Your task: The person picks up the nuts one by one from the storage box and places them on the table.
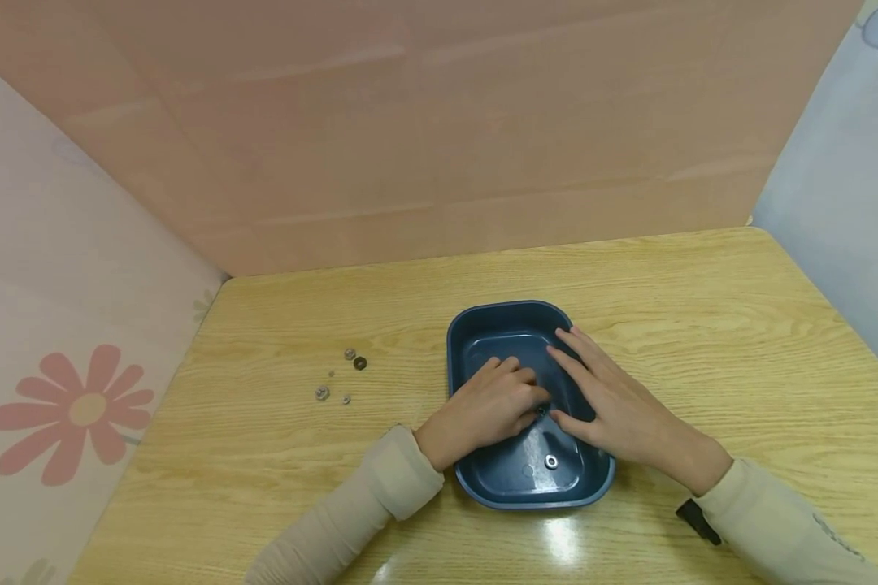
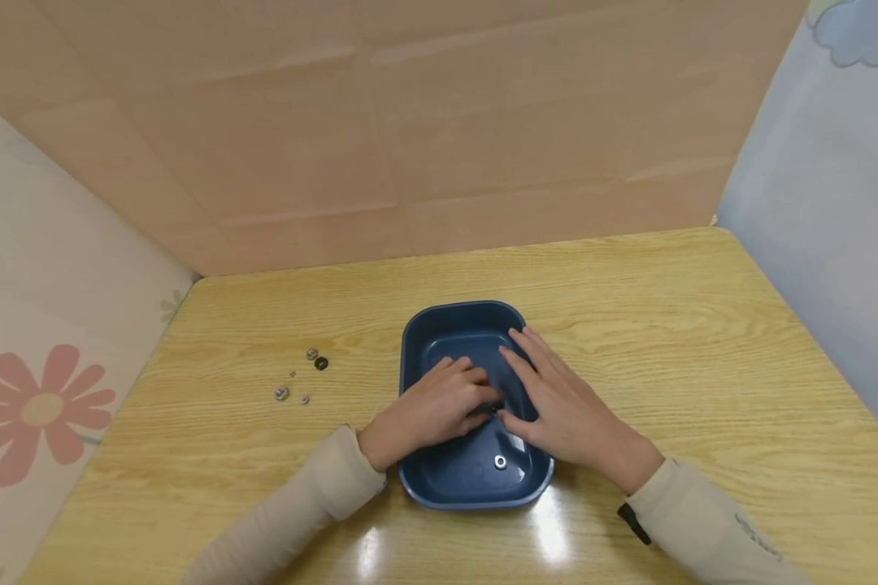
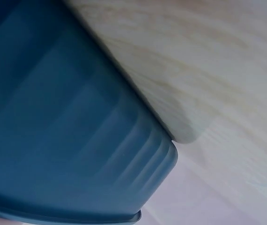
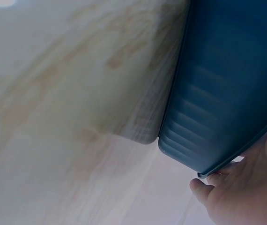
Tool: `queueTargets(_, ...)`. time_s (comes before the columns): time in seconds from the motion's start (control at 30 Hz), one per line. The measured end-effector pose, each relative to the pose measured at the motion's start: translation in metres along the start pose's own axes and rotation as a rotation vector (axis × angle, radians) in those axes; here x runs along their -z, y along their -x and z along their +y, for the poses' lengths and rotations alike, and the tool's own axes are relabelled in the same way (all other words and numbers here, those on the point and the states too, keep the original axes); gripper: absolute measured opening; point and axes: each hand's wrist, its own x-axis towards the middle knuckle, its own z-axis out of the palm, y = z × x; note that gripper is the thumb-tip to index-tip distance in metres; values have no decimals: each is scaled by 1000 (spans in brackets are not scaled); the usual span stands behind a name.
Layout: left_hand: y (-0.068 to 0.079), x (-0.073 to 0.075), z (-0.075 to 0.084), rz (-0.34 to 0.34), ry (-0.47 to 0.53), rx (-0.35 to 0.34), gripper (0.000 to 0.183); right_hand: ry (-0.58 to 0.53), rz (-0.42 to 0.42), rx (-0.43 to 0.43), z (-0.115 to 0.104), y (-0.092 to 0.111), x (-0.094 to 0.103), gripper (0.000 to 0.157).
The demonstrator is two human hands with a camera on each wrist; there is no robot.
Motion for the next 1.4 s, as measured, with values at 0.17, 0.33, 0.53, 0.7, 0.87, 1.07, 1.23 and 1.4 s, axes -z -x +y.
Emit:
queueTargets(0.17,1,0,0,-9,-16,-6,23,-3,-4,12,1,0,0,75)
queueTargets(0.33,0,0,0,0,-10,-16,19,0,-2,8,1,0,1,76)
queueTargets(0.53,-2,-1,0,20,-35,-21,16,7,9,5,0,0,2,78)
queueTargets(0.7,0,-1,0,42,-18,-17,14,2,-2,1,0,1,2,77)
queueTargets(0.87,1,0,0,87,16,-17,8,4,-10,-5,0,2,1,77)
queueTargets(1.07,3,0,0,120,22,-22,7,2,-12,-6,0,2,0,78)
queueTargets(1.23,4,0,0,144,33,-22,9,-4,-6,-3,0,3,0,78)
queueTargets(1.4,4,1,-1,165,46,-11,11,-9,-12,0,0,2,0,79)
